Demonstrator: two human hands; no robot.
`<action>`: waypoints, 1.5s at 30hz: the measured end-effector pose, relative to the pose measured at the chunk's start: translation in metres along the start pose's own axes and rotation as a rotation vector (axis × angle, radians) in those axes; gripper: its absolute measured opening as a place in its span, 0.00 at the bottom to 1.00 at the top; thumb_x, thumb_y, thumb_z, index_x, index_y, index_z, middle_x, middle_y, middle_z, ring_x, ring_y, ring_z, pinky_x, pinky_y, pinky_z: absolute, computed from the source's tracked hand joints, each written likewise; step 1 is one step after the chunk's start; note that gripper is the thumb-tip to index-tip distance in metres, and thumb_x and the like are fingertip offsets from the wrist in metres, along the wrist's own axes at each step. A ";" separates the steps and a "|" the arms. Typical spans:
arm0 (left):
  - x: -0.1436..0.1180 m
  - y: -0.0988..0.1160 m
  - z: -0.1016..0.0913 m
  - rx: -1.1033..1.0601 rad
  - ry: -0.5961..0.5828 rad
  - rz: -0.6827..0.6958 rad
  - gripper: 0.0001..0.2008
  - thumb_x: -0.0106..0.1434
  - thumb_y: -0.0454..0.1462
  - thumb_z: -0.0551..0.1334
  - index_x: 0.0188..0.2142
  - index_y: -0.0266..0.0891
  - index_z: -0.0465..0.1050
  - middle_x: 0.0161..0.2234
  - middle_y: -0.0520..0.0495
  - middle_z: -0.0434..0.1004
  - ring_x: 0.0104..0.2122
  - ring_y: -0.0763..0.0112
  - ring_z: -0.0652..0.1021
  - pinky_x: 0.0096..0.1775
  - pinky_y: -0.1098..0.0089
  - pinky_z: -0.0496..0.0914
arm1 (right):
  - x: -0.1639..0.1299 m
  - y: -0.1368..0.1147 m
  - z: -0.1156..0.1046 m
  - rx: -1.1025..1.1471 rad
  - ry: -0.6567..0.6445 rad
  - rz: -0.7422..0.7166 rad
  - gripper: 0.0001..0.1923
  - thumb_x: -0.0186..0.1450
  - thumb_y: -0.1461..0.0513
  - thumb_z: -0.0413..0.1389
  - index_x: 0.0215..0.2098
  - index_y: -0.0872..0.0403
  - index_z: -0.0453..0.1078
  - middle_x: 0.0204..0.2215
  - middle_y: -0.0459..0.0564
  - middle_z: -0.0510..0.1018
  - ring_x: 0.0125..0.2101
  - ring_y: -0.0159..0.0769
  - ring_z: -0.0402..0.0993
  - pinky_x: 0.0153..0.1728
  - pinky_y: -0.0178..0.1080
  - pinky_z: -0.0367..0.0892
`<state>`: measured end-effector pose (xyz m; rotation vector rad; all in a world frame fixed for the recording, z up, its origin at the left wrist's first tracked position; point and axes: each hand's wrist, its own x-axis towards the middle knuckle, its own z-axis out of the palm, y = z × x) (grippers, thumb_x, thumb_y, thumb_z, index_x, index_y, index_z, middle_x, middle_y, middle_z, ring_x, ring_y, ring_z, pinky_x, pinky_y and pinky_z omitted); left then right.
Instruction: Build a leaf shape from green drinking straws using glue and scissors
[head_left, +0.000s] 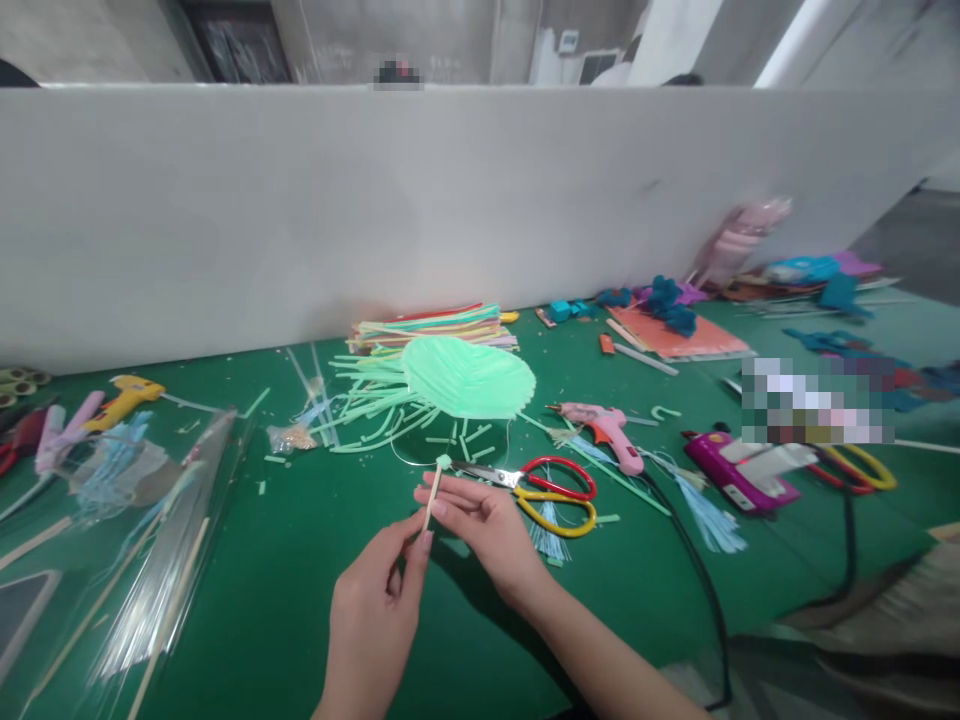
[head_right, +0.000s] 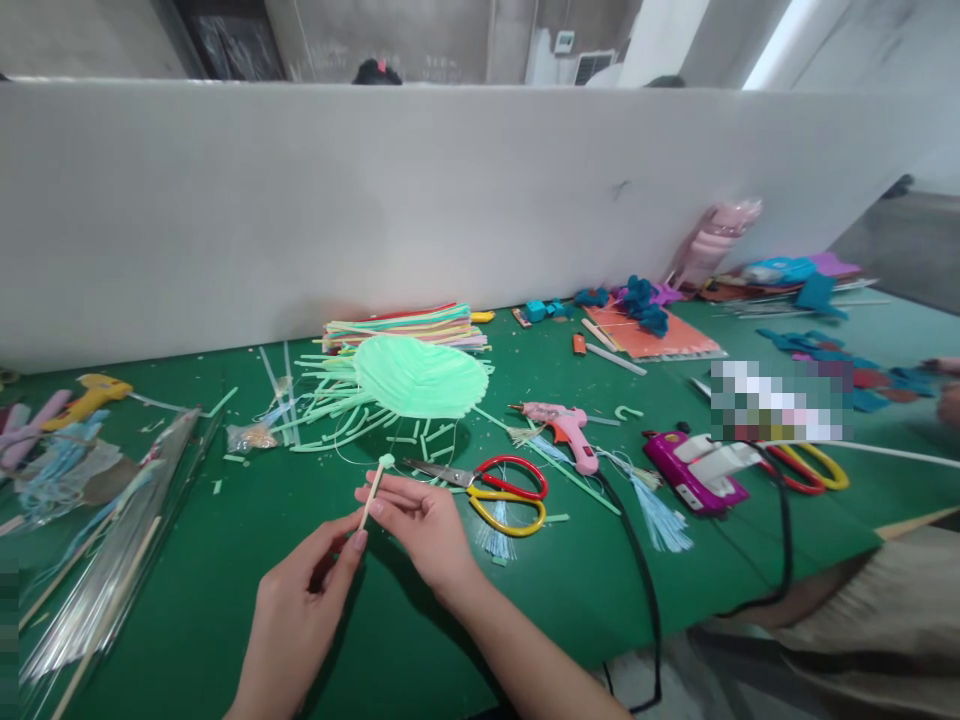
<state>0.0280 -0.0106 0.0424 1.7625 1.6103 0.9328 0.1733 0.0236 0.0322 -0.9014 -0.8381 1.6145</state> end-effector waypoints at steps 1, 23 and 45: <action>0.000 0.000 0.000 -0.003 0.002 0.003 0.16 0.65 0.47 0.57 0.45 0.43 0.77 0.34 0.48 0.81 0.23 0.71 0.74 0.28 0.71 0.69 | 0.000 0.000 0.000 0.002 0.002 -0.008 0.24 0.54 0.55 0.68 0.47 0.54 0.76 0.41 0.54 0.83 0.45 0.43 0.78 0.53 0.48 0.68; -0.008 0.011 0.000 -0.096 -0.184 -0.104 0.20 0.68 0.48 0.50 0.53 0.44 0.70 0.36 0.45 0.79 0.30 0.63 0.78 0.33 0.67 0.70 | 0.001 -0.002 0.005 0.109 0.044 -0.058 0.15 0.61 0.53 0.62 0.38 0.56 0.75 0.27 0.49 0.81 0.29 0.35 0.78 0.34 0.37 0.71; -0.002 -0.016 -0.014 -0.221 -0.051 -0.260 0.26 0.66 0.56 0.48 0.45 0.41 0.73 0.37 0.42 0.78 0.33 0.63 0.77 0.32 0.67 0.72 | 0.014 -0.073 -0.018 -0.535 0.052 -0.209 0.14 0.69 0.52 0.47 0.32 0.52 0.64 0.18 0.37 0.51 0.17 0.27 0.44 0.18 0.31 0.44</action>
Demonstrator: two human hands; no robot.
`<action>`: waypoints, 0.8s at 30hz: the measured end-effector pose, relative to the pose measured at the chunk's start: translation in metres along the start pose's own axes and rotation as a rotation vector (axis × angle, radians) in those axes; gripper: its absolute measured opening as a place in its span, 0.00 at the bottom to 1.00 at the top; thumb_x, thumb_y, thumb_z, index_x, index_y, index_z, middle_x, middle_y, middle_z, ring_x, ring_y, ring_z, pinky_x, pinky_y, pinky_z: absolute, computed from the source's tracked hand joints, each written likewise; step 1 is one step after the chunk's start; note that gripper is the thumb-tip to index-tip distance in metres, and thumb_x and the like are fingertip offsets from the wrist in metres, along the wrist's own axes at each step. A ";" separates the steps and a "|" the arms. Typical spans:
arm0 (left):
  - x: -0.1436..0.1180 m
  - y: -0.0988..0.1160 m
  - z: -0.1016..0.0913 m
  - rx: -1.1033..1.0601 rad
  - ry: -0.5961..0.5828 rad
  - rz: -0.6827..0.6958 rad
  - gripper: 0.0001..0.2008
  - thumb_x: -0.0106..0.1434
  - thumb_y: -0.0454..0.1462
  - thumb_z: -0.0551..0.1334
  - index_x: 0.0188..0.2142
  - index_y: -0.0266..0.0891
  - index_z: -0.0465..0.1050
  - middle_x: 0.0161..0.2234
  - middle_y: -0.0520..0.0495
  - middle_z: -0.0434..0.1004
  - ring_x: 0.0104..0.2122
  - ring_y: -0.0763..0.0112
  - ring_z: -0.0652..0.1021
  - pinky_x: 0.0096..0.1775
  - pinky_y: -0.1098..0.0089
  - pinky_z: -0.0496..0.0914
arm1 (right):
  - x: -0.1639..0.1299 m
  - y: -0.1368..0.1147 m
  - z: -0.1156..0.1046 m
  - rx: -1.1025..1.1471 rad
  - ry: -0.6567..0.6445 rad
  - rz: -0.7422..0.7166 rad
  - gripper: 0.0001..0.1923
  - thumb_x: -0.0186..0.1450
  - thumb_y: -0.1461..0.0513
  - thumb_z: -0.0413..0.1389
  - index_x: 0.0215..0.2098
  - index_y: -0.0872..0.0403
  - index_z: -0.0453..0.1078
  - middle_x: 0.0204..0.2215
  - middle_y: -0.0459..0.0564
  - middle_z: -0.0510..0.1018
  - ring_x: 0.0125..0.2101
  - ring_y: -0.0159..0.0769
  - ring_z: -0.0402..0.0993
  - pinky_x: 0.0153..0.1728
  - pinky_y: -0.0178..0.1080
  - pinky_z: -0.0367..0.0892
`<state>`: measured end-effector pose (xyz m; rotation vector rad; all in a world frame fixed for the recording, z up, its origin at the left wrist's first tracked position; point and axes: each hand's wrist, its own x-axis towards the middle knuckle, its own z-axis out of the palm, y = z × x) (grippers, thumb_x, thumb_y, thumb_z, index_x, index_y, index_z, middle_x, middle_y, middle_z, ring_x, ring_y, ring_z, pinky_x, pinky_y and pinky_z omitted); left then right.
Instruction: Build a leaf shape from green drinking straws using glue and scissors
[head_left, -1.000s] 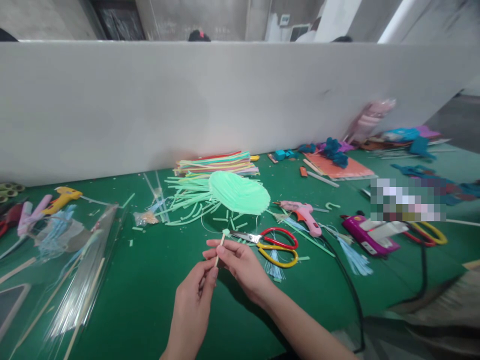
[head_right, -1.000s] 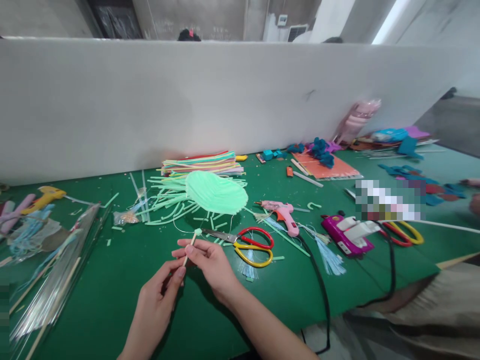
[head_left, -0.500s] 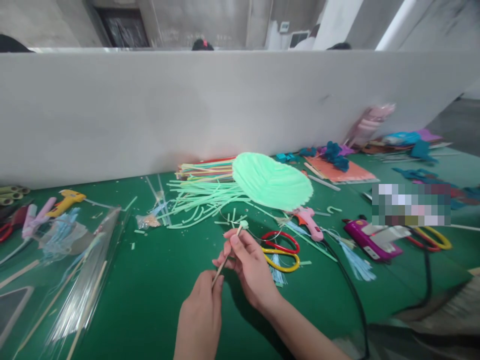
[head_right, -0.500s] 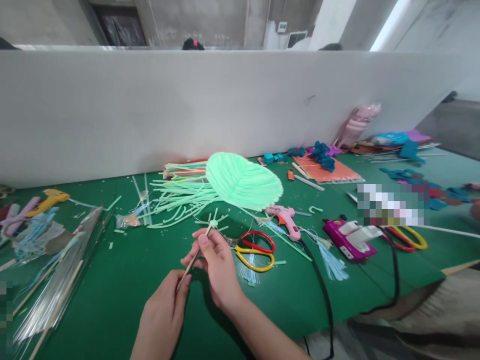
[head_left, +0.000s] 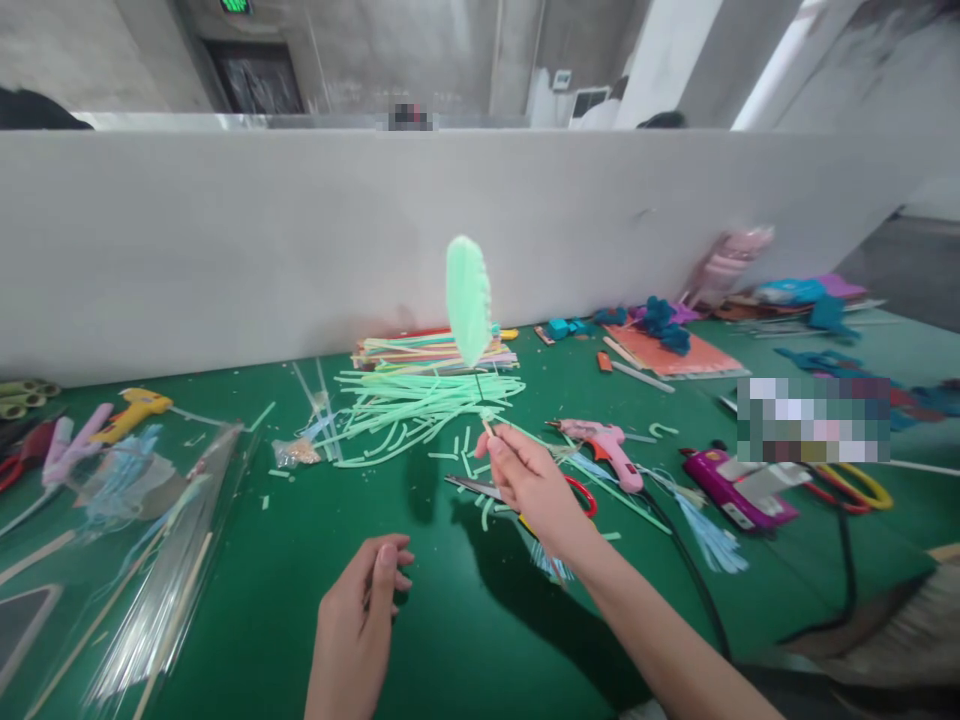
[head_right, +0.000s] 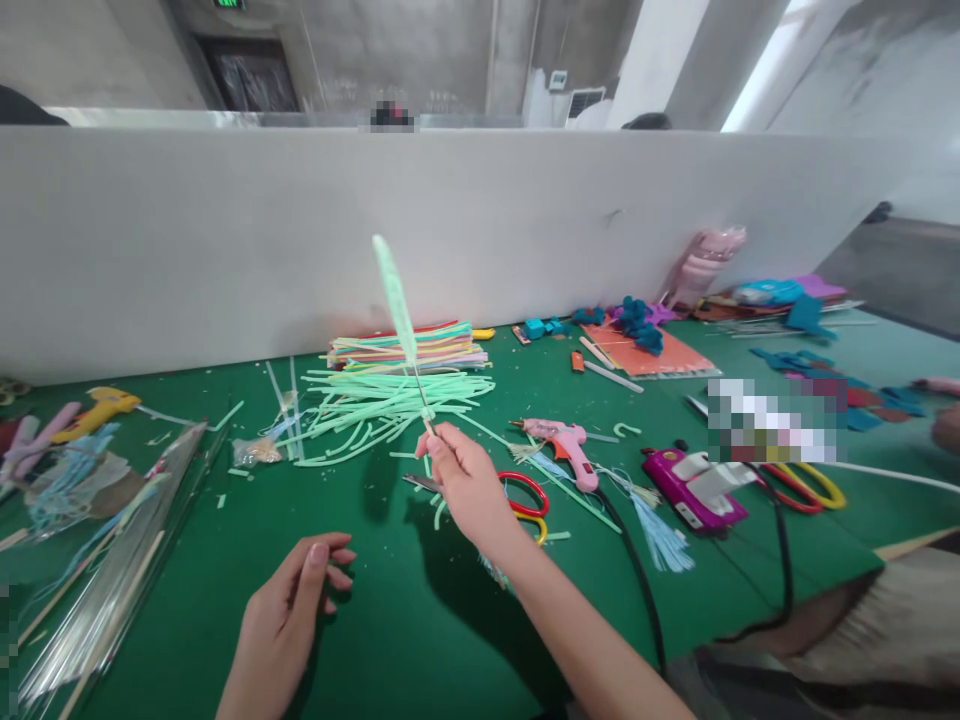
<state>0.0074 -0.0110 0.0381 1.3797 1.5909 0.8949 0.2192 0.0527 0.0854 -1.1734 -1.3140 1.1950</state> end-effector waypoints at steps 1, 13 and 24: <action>0.001 -0.001 0.000 -0.004 -0.002 -0.004 0.26 0.66 0.56 0.48 0.44 0.41 0.74 0.36 0.42 0.78 0.33 0.63 0.77 0.31 0.68 0.72 | -0.001 0.001 0.001 -0.018 -0.008 -0.001 0.14 0.69 0.52 0.47 0.32 0.52 0.64 0.18 0.37 0.51 0.18 0.27 0.44 0.19 0.31 0.45; 0.018 0.007 -0.023 -0.744 0.165 -0.191 0.27 0.61 0.57 0.56 0.44 0.37 0.75 0.46 0.38 0.80 0.41 0.58 0.80 0.32 0.65 0.76 | -0.031 -0.004 -0.014 -0.525 0.046 -0.122 0.14 0.72 0.56 0.43 0.34 0.50 0.67 0.22 0.44 0.70 0.21 0.33 0.59 0.24 0.35 0.51; 0.029 -0.003 -0.067 -0.981 0.177 -0.327 0.29 0.62 0.58 0.53 0.55 0.46 0.71 0.51 0.46 0.79 0.57 0.53 0.72 0.49 0.57 0.74 | -0.066 0.006 -0.022 -0.748 -0.238 -0.070 0.14 0.70 0.63 0.43 0.35 0.49 0.70 0.24 0.48 0.74 0.23 0.37 0.67 0.26 0.36 0.53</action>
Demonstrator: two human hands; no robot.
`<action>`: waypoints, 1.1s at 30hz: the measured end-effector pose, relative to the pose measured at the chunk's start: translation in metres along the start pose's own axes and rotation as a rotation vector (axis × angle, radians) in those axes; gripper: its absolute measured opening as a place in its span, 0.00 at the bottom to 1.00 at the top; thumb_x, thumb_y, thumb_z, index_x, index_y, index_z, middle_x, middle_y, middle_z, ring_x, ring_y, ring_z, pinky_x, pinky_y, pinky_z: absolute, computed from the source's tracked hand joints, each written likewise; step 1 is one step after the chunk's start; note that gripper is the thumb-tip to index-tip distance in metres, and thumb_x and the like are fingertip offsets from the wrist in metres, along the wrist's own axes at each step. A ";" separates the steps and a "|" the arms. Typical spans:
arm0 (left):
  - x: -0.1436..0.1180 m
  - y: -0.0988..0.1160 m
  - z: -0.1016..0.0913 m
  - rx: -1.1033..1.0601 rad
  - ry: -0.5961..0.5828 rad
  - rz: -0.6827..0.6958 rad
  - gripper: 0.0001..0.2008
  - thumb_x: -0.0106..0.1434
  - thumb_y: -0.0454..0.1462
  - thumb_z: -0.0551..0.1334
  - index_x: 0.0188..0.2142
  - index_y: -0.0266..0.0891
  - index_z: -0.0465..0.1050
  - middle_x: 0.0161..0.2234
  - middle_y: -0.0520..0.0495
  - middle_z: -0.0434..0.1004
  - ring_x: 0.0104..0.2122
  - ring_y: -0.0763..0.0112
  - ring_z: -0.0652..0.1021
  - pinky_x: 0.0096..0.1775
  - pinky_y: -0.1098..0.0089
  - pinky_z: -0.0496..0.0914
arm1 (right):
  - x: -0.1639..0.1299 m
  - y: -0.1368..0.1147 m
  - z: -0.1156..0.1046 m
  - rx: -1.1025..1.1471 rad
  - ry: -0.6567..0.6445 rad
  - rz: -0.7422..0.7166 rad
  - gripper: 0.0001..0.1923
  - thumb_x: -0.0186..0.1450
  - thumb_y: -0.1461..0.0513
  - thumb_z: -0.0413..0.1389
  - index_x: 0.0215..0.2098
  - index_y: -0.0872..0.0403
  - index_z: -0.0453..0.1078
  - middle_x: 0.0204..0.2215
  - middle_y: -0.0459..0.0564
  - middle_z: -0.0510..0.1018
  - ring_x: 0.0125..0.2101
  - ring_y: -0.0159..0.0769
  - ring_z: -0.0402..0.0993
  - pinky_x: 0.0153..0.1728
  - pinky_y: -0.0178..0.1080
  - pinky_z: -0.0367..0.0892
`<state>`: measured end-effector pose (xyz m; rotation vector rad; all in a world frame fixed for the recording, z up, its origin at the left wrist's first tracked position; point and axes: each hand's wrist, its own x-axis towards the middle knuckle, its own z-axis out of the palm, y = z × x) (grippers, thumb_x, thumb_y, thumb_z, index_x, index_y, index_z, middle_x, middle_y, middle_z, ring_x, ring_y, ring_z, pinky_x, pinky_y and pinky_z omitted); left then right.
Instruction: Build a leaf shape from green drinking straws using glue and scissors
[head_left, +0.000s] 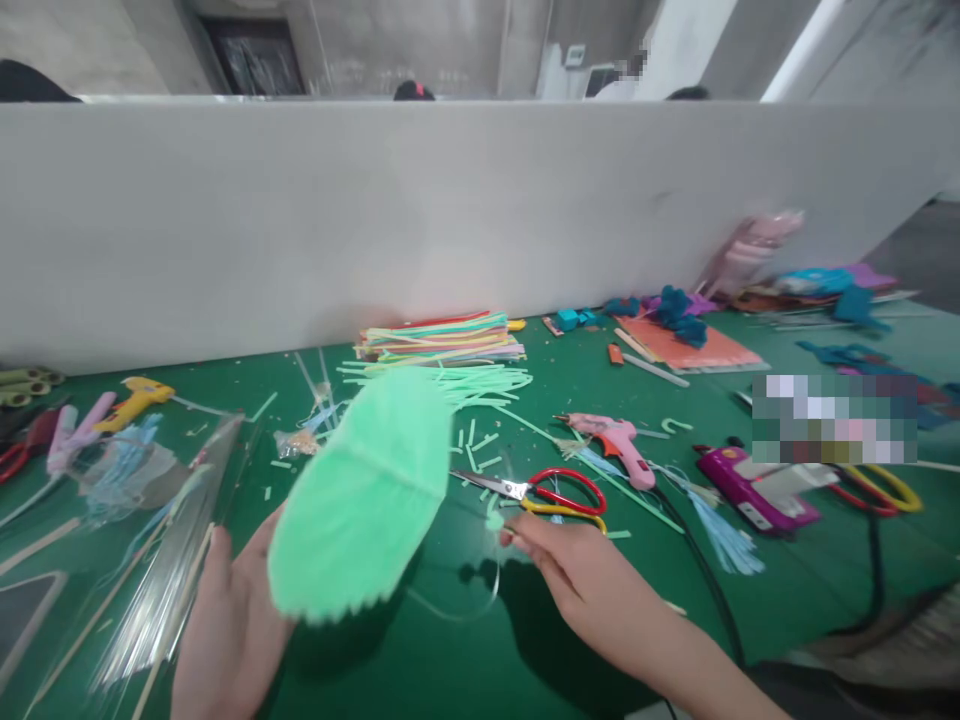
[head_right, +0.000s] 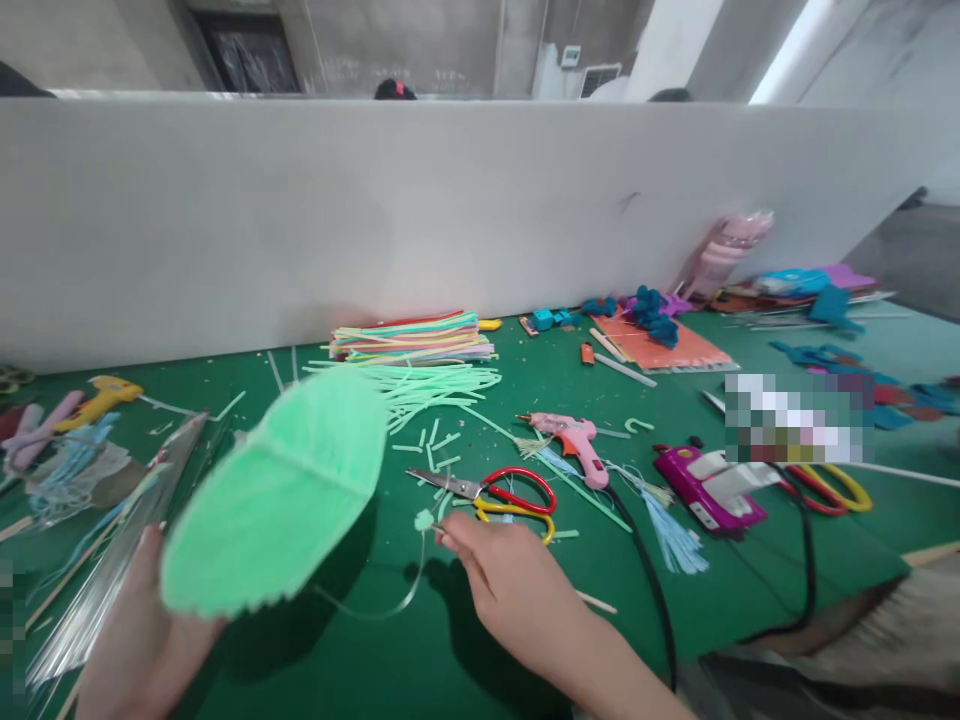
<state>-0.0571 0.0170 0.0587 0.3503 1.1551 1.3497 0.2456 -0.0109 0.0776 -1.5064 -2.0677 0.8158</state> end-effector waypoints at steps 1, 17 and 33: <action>0.001 -0.001 -0.001 -0.007 -0.024 -0.004 0.29 0.63 0.57 0.53 0.56 0.43 0.69 0.53 0.44 0.78 0.56 0.53 0.72 0.51 0.55 0.73 | -0.001 0.001 0.001 -0.043 -0.035 0.011 0.13 0.69 0.63 0.43 0.34 0.50 0.69 0.23 0.47 0.73 0.22 0.36 0.65 0.25 0.36 0.50; -0.009 -0.005 0.008 -0.013 -0.035 -0.063 0.27 0.60 0.50 0.61 0.57 0.45 0.70 0.53 0.44 0.78 0.56 0.51 0.72 0.50 0.58 0.73 | 0.005 -0.004 0.014 0.054 -0.055 0.040 0.15 0.72 0.58 0.44 0.32 0.51 0.69 0.25 0.47 0.73 0.24 0.35 0.64 0.26 0.35 0.51; 0.002 -0.046 0.081 0.339 -0.324 0.139 0.18 0.59 0.43 0.66 0.47 0.36 0.77 0.44 0.41 0.82 0.42 0.63 0.80 0.50 0.64 0.71 | 0.036 -0.033 0.051 0.921 -0.085 0.207 0.18 0.70 0.51 0.48 0.29 0.53 0.66 0.22 0.41 0.62 0.21 0.28 0.53 0.22 0.33 0.48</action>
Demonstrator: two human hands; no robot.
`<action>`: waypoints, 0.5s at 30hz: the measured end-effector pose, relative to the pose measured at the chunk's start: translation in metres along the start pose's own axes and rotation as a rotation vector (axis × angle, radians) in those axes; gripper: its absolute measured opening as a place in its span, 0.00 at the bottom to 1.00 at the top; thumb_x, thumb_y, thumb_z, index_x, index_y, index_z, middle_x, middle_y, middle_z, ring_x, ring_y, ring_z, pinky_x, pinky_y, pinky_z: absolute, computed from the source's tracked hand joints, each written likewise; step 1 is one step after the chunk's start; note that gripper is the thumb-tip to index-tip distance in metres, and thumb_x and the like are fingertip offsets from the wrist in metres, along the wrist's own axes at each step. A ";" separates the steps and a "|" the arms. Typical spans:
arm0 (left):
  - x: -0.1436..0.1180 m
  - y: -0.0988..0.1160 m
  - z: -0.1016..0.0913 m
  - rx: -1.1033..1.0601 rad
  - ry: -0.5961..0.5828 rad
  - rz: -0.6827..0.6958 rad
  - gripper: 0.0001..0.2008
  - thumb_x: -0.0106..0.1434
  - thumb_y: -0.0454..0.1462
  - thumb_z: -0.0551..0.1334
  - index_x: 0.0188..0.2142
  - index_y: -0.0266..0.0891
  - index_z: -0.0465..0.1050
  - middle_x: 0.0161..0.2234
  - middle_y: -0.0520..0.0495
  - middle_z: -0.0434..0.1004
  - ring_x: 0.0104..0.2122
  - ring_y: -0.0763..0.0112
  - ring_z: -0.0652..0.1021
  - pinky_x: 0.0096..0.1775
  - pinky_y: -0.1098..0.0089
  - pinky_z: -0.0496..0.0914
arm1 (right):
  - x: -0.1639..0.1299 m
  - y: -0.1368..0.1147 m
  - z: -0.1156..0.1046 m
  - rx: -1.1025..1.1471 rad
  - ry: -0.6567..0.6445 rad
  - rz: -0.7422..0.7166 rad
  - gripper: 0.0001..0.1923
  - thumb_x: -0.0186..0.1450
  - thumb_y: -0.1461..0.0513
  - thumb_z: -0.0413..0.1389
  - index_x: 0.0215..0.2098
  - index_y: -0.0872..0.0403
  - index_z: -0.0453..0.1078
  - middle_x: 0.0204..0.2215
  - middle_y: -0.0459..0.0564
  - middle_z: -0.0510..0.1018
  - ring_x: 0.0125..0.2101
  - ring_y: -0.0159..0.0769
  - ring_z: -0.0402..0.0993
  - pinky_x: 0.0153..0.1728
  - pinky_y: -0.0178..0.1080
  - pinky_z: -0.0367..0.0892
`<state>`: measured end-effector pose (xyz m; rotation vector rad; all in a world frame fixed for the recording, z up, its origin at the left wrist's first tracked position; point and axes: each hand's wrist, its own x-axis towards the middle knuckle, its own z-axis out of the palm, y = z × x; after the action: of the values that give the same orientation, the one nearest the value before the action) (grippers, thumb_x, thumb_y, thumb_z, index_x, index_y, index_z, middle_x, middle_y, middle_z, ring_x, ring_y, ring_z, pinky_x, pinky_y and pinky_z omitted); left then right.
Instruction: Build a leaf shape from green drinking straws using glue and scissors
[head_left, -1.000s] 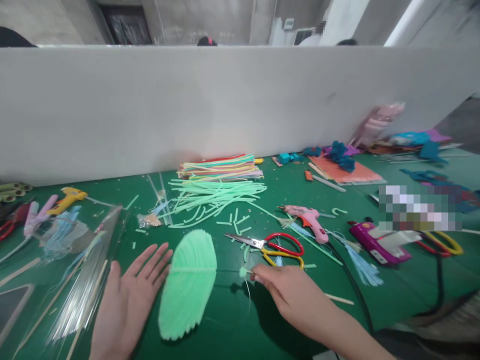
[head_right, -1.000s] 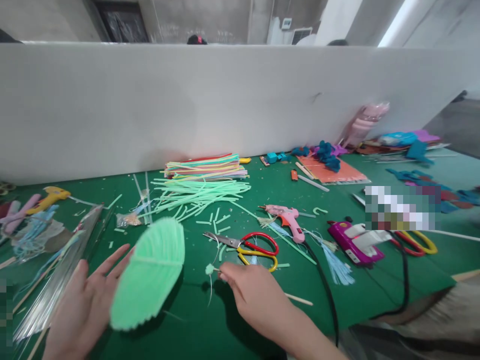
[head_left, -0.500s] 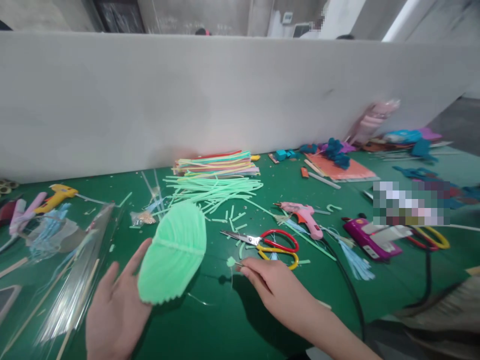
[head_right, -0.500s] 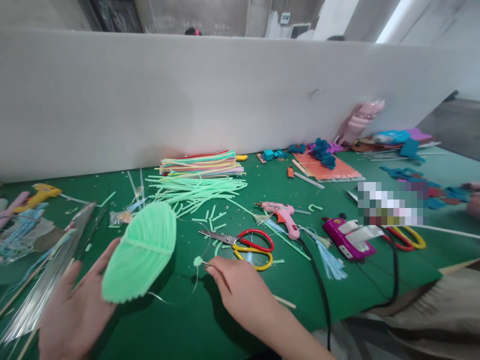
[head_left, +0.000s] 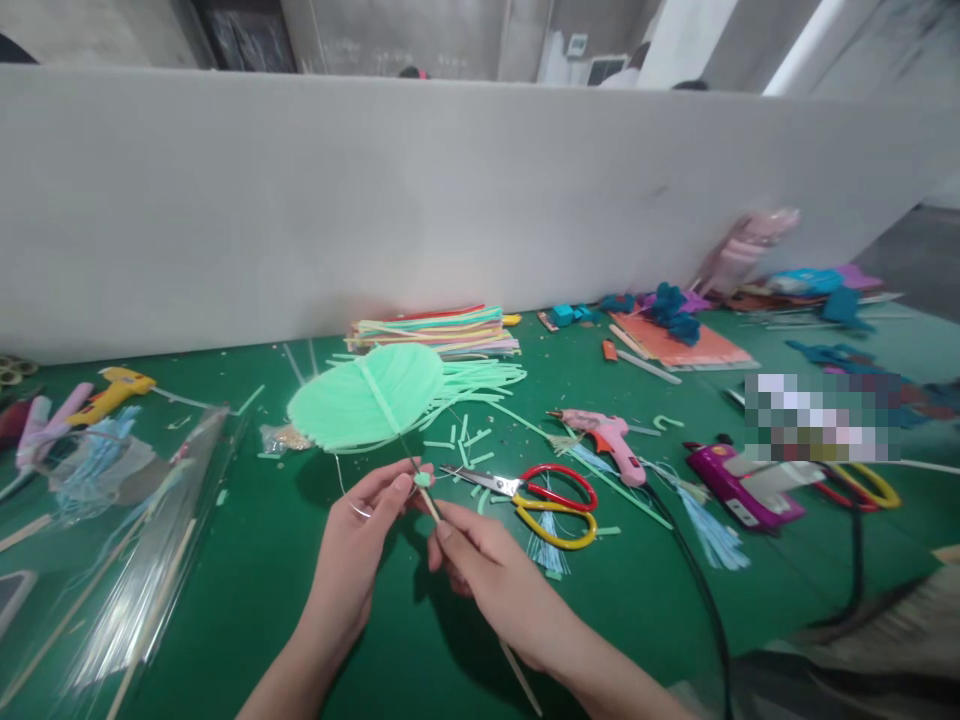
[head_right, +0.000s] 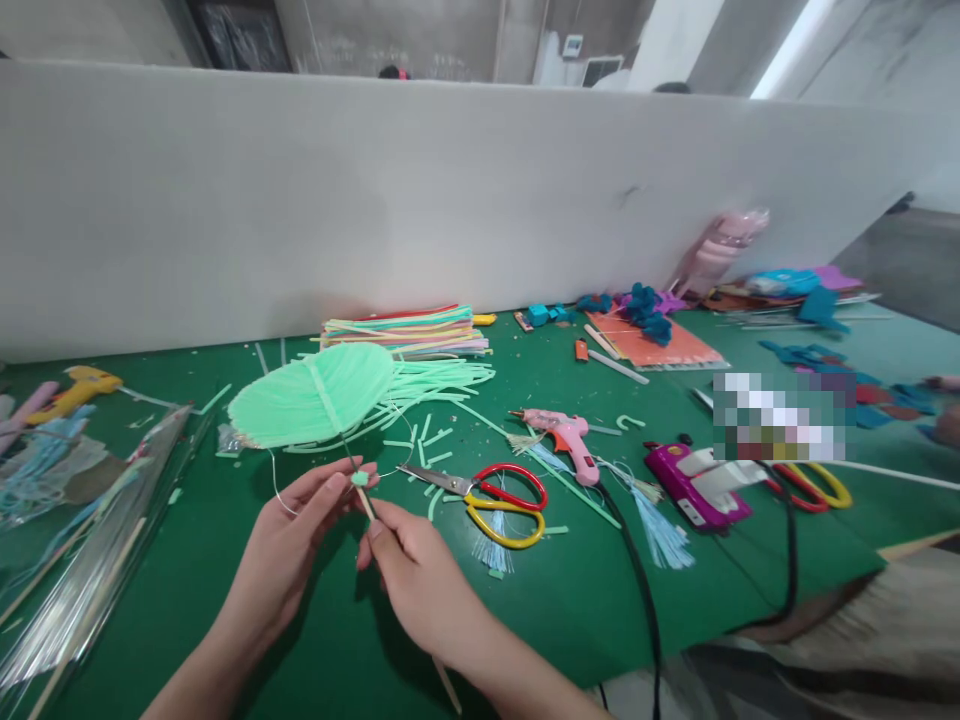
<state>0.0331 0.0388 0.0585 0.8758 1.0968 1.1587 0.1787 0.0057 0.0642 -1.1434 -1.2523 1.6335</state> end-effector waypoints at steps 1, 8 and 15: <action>0.002 0.001 -0.002 -0.004 -0.004 -0.007 0.17 0.58 0.42 0.68 0.45 0.35 0.77 0.42 0.41 0.83 0.41 0.64 0.81 0.49 0.65 0.71 | -0.001 0.000 0.000 0.050 -0.015 0.018 0.16 0.69 0.51 0.49 0.31 0.53 0.68 0.22 0.42 0.63 0.21 0.28 0.53 0.22 0.33 0.48; 0.008 0.004 -0.007 -0.122 0.005 -0.082 0.17 0.55 0.37 0.70 0.44 0.32 0.77 0.41 0.39 0.83 0.38 0.65 0.82 0.39 0.70 0.75 | -0.001 -0.002 0.000 0.529 -0.018 0.165 0.14 0.62 0.56 0.60 0.42 0.56 0.76 0.29 0.47 0.71 0.26 0.27 0.62 0.27 0.31 0.58; 0.013 0.004 -0.014 -0.146 0.039 -0.070 0.16 0.55 0.36 0.71 0.43 0.34 0.78 0.42 0.42 0.83 0.39 0.68 0.82 0.43 0.73 0.74 | -0.001 0.004 0.001 0.587 -0.015 0.223 0.12 0.60 0.60 0.62 0.42 0.57 0.76 0.29 0.47 0.74 0.23 0.25 0.69 0.24 0.29 0.63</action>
<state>0.0192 0.0522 0.0564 0.6989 1.0527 1.1856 0.1782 0.0041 0.0606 -0.9146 -0.5909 1.9958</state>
